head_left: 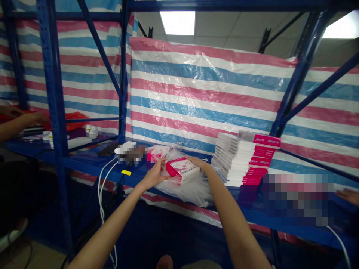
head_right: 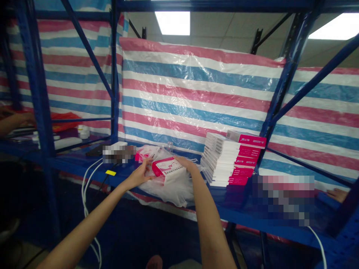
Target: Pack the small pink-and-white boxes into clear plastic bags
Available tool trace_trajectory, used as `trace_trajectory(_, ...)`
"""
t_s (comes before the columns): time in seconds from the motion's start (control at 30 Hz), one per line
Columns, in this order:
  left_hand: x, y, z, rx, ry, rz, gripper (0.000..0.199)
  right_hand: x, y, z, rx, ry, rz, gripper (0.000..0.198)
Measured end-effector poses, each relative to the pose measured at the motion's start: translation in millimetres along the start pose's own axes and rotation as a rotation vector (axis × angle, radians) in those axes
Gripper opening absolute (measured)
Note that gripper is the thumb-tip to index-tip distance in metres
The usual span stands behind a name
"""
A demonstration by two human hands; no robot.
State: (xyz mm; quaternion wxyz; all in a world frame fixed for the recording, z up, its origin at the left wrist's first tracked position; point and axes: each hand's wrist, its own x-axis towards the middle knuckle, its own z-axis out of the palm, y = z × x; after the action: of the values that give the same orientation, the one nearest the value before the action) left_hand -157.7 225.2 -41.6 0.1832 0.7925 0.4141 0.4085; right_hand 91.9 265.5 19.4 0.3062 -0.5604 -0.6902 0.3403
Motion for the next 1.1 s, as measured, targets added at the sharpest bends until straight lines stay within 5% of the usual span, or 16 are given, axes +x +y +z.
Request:
trace_trajectory(0.17,-1.5,3.8,-2.2,0.067,-0.040,-0.022,0.072,-31.5,25.1,-13.0,0.305,-0.242,-0.180,0.040)
trace_trajectory(0.37,-3.3,3.9,-2.6,0.095,-0.048,0.006,0.076,-55.2,61.2,-17.9,0.012,0.004,-0.246,0.042)
trace_trajectory(0.5,-4.7,11.2,-2.8,0.092,-0.055,-0.074,0.083,-72.9,64.4,-12.9,-0.150,0.031,-0.322,0.047)
trace_trajectory(0.73,-4.3,16.7,0.7,0.205,-0.069,-0.089,0.099,-109.8,39.2,13.8,-0.743,0.229,-0.226,0.039)
trace_trajectory(0.9,-3.2,10.6,2.4,0.235,-0.077,-0.031,0.094,-129.5,-3.2,8.0,-0.986,0.369,-0.077,0.033)
trace_trajectory(1.0,-3.4,10.8,2.9,0.211,-0.063,-0.018,0.092,-128.0,-37.1,0.3,-0.967,0.463,-0.281,0.040)
trace_trajectory(1.1,-4.1,13.7,2.7,0.195,-0.049,-0.036,0.094,-107.0,-58.8,2.5,-0.884,0.177,-0.618,0.057)
